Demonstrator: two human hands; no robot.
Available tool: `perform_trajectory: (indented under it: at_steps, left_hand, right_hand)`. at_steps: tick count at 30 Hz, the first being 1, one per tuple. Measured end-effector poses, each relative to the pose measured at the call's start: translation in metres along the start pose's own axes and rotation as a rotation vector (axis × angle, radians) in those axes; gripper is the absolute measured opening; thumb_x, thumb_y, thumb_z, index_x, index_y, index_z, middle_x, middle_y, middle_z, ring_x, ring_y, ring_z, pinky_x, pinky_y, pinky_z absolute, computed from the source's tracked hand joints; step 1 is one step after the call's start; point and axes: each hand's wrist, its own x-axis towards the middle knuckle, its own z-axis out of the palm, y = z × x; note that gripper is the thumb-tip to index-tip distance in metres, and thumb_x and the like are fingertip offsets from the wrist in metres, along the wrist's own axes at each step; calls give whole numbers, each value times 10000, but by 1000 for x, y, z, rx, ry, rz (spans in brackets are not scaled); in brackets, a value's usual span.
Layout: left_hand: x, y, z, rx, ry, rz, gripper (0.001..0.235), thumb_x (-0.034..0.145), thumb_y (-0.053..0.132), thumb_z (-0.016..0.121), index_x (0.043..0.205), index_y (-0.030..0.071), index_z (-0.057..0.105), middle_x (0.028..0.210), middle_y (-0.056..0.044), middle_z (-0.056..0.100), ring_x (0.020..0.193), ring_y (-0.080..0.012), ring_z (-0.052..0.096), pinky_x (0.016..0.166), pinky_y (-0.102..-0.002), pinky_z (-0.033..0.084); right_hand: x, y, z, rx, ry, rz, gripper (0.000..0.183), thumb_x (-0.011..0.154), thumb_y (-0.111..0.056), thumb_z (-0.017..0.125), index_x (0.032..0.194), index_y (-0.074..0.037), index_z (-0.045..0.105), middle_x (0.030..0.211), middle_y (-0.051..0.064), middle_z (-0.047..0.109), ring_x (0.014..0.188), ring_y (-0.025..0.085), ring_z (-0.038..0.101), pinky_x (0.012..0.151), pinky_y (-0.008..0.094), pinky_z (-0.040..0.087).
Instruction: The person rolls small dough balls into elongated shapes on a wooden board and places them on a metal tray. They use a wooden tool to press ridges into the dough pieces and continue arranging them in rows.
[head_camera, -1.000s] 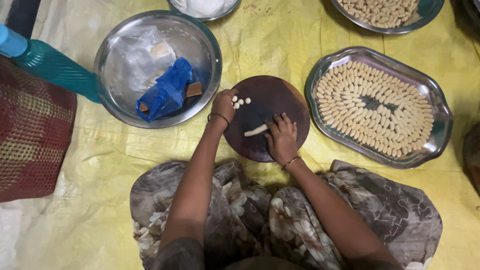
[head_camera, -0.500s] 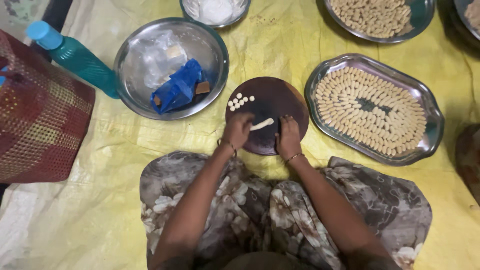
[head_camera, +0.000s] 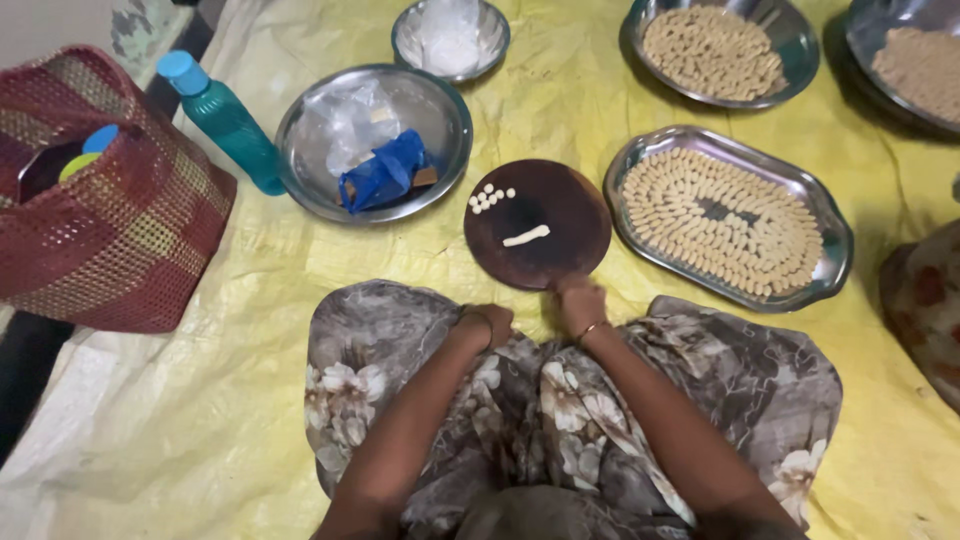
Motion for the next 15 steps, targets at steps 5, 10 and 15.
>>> perform_trajectory:
  at_steps: [5,10,15]
  left_hand:
    - [1,6,21,2,-21,-71,481,921,411,578,1241,85,729,1355,-179,665,1248,-332,659,1061,-449,509]
    - [12,27,29,62,-32,-88,535,900,436,561,1303,113,697,1409,-171,615,1312,-305,600,1097,-427,476]
    - [26,58,20,109,-62,-113,630,912,579,483,1333,155,682,1421,-151,603,1359,-286,556,1138,-421,425]
  right_hand:
    - [-35,-10,38,103,-614,-265,408,810,-124,649,1204,-187,736,1076,163,752,1006,366,705,888,453,532]
    - [-39,-8,46,210,-752,-136,381,802,-135,642,1162,-172,761,1070,156,767,977,300,737,880,402,550]
    - [-31,10,24,341,-823,-156,303,871,-144,605,1131,-95,752,1090,133,788,955,233,731,902,354,529]
